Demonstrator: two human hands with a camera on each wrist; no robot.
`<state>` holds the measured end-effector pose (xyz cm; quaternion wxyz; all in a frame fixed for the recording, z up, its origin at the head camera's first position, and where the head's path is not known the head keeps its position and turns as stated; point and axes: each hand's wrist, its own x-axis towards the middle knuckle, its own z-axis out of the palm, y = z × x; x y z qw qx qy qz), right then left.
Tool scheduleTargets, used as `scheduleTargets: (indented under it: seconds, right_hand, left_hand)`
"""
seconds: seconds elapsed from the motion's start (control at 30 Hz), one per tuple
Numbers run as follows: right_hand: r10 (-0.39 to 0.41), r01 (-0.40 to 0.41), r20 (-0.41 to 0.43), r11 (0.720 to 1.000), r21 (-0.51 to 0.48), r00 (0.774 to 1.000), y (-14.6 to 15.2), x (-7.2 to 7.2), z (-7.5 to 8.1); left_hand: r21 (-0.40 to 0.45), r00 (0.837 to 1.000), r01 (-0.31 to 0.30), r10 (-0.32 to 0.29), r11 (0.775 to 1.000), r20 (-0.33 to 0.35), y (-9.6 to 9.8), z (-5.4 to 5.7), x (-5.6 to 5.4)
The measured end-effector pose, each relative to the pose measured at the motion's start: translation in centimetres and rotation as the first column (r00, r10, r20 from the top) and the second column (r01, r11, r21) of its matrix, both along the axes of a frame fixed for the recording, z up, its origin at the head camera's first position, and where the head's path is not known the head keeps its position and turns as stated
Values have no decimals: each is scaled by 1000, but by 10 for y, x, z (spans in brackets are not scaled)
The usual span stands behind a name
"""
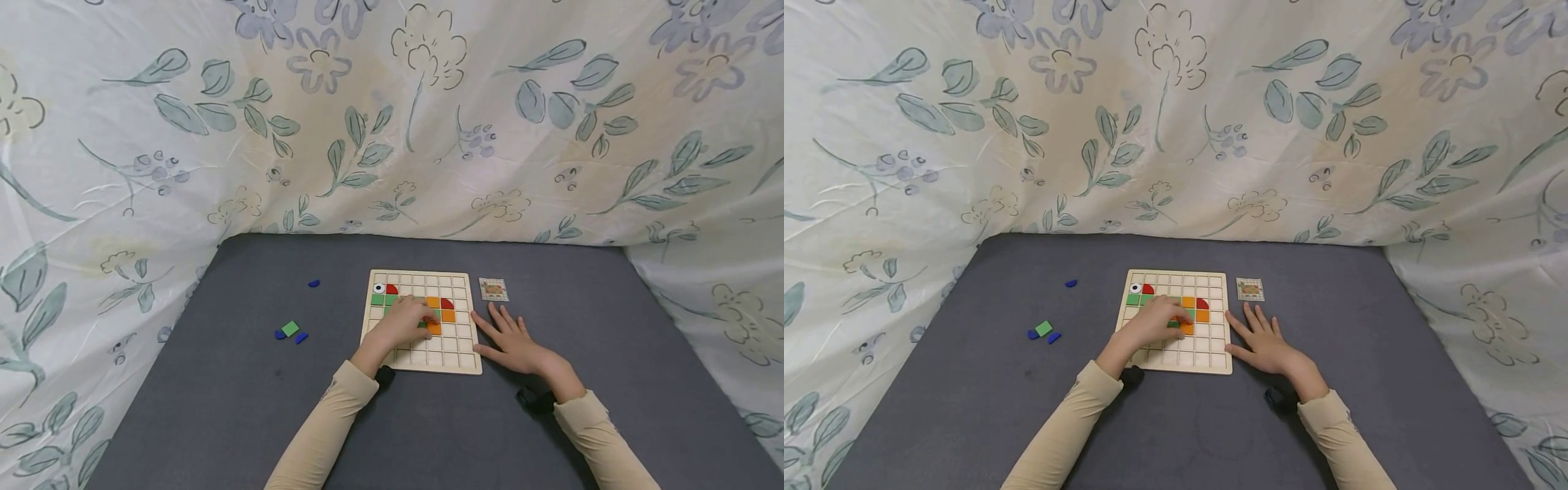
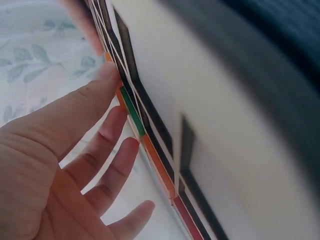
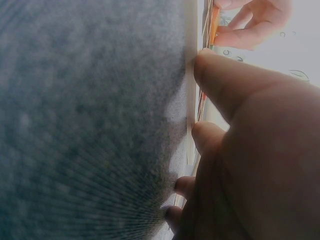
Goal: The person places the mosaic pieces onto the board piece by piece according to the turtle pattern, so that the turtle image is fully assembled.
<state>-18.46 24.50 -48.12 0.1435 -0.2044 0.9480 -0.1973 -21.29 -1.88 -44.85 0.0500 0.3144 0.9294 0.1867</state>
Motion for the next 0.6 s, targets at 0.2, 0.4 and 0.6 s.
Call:
scheduleTargets:
  seconds: [0.2, 0.4, 0.6]
  right_hand:
    - [-2, 2, -1, 1000, -4, 1000, 1, 0, -1]
    - [-1, 1, -4, 1000, -9, 1000, 0, 1, -1]
    - [15, -17, -24, 998, -53, 1000, -1, 2, 2]
  left_hand:
    - [-9, 1000, 6, -6, 1000, 11, 0, 1, 1]
    - [-24, 1000, 19, -19, 1000, 0, -5, 2, 3]
    - [-28, 999, 17, -18, 999, -27, -18, 4, 5]
